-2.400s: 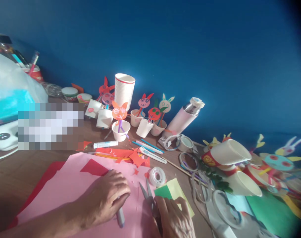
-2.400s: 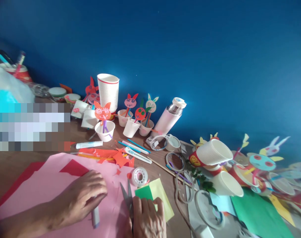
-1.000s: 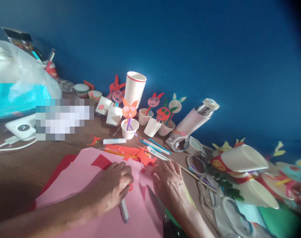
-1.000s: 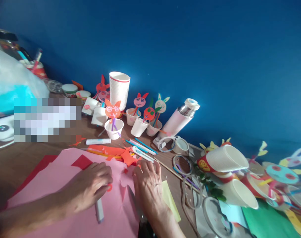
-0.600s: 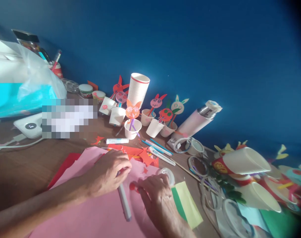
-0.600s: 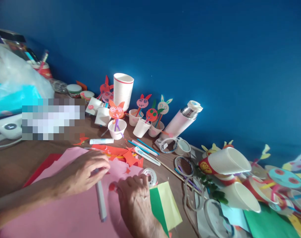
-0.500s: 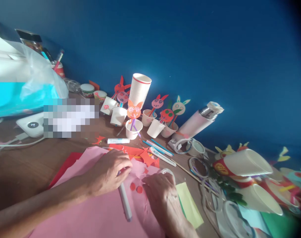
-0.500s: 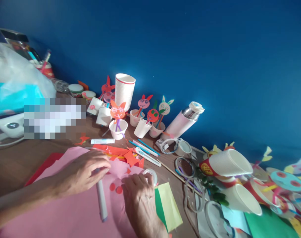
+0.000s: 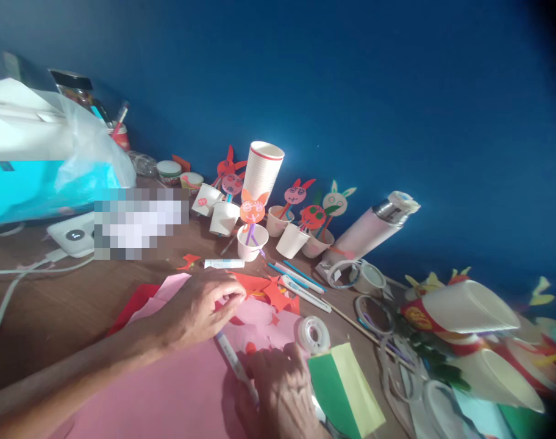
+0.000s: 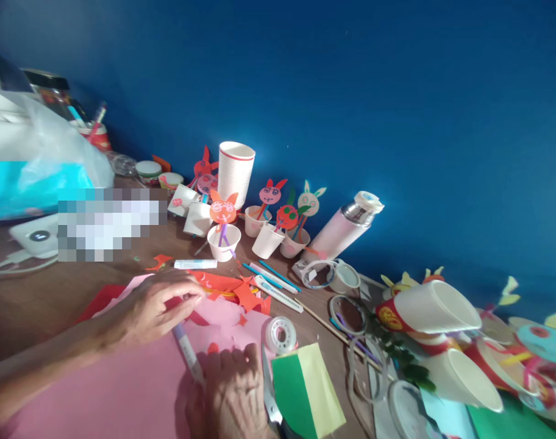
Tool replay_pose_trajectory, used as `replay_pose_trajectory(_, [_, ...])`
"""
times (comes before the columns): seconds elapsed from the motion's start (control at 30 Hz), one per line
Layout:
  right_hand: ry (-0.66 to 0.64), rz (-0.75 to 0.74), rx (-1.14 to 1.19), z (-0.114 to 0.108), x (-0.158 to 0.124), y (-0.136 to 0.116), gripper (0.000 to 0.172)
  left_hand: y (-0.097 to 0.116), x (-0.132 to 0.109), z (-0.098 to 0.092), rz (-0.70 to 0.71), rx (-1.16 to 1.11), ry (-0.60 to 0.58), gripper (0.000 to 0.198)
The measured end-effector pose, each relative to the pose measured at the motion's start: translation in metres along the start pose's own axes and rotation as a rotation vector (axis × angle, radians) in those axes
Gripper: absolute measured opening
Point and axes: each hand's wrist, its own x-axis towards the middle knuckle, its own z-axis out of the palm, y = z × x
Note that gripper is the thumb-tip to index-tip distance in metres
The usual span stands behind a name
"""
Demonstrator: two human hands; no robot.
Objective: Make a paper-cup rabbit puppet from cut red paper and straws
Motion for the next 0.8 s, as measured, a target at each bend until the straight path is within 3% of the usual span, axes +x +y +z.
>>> replay_pose_trajectory(0.1, [0.024,-0.003,0.06,-0.006,-0.002,0.009,0.016,0.001,0.001,-0.004,-0.02,-0.041,-0.002,0.023])
replay_pose_trajectory(0.27, [-0.011,0.063,0.163,-0.038,-0.002,0.029,0.016,0.005,-0.001,-0.004,0.019,-0.123,-0.155,0.025])
replay_pose_trajectory(0.37, [-0.067,0.259,0.3,-0.06,-0.001,0.043,0.011,0.009,-0.002,-0.002,0.014,-0.191,-0.343,0.026])
replay_pose_trajectory(0.47, [-0.064,0.552,0.677,-0.072,-0.001,0.049,0.014,0.016,-0.003,0.002,-0.096,-0.316,-0.534,0.032])
replay_pose_trajectory(0.53, [-0.047,0.651,0.99,-0.073,-0.001,0.045,0.026,0.022,-0.005,0.006,-0.193,-0.389,-0.572,0.037])
replay_pose_trajectory(0.6, [-0.08,0.626,1.196,-0.068,0.001,0.036,0.037,0.029,-0.008,0.012,-0.235,-0.426,-0.586,0.04])
replay_pose_trajectory(0.7, [-0.248,0.554,1.222,-0.056,0.002,0.023,0.032,0.036,-0.015,0.02,-0.181,-0.375,-0.639,0.039])
replay_pose_trajectory(0.8, [-0.326,0.526,1.18,-0.043,-0.002,0.02,0.032,0.036,-0.024,0.029,-0.059,-0.371,-0.657,0.038])
